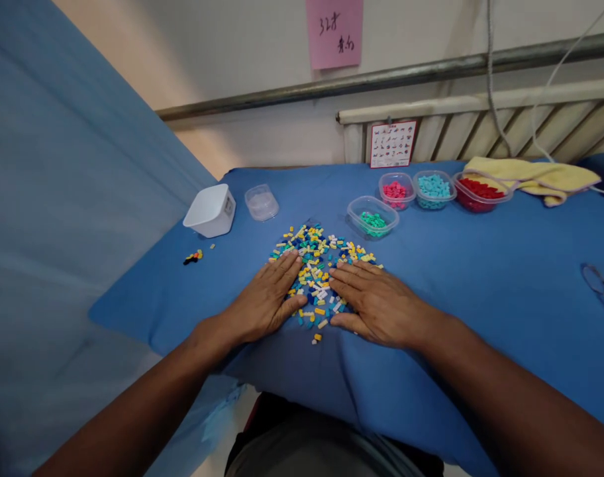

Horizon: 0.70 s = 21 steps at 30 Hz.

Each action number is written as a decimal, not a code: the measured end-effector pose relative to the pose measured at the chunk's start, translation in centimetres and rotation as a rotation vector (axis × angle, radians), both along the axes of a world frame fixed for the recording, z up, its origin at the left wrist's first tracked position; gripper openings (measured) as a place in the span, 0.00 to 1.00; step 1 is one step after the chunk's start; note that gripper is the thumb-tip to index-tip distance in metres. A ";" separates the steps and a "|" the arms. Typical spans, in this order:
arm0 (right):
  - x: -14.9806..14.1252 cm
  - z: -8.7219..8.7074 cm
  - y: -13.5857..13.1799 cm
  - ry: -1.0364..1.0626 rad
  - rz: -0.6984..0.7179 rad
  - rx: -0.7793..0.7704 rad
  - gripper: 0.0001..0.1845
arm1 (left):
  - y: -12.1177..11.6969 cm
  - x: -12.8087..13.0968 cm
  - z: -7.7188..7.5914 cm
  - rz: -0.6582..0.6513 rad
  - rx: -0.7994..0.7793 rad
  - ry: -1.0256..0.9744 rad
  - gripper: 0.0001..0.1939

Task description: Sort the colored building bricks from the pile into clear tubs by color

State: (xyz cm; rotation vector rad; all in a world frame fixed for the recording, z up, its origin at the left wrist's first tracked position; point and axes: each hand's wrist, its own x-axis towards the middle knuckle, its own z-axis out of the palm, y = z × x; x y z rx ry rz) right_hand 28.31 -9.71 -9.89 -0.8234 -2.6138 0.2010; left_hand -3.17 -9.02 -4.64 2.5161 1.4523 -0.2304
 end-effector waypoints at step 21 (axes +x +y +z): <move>-3.0 1.5 -5.5 0.117 0.365 -0.059 0.21 | 0.6 -2.9 -3.3 0.237 0.530 -0.620 0.28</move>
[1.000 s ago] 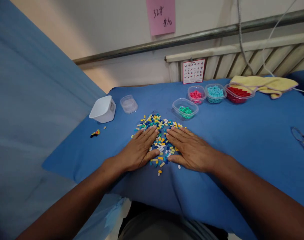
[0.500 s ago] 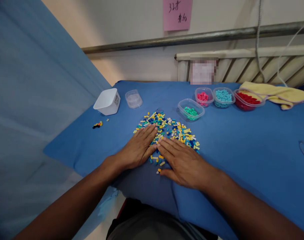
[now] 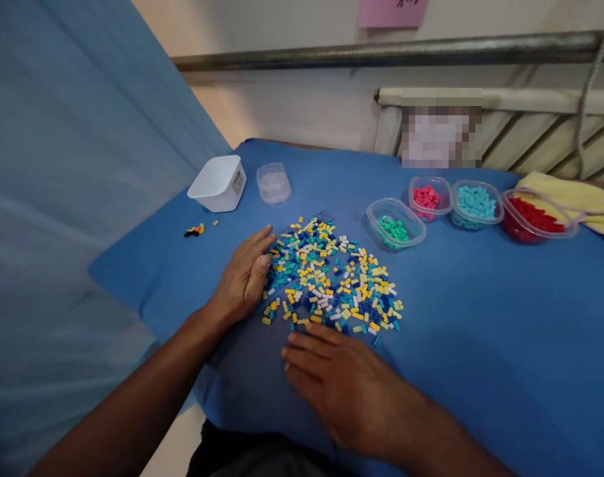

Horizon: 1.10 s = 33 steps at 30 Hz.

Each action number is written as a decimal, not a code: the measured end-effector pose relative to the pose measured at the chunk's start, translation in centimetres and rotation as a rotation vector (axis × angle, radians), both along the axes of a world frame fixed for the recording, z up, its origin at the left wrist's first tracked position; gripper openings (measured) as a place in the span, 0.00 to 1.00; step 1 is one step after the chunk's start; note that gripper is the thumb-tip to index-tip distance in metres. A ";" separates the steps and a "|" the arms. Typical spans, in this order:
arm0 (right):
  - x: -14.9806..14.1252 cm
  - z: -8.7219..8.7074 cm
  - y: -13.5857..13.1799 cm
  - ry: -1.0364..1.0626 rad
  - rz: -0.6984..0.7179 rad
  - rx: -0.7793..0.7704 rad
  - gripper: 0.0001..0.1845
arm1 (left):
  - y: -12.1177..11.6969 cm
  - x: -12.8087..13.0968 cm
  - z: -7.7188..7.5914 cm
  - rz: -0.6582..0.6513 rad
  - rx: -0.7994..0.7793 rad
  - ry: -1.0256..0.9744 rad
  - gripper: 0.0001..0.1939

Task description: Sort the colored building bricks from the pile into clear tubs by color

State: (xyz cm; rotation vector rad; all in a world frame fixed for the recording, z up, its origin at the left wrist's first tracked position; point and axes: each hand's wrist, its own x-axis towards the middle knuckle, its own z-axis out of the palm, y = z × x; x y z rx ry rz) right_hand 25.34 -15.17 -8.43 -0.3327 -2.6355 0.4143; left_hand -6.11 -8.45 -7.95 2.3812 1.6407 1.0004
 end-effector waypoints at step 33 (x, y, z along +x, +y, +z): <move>1.5 0.8 2.4 0.155 -0.195 0.166 0.08 | 0.7 -1.3 3.9 -0.428 -0.184 0.275 0.15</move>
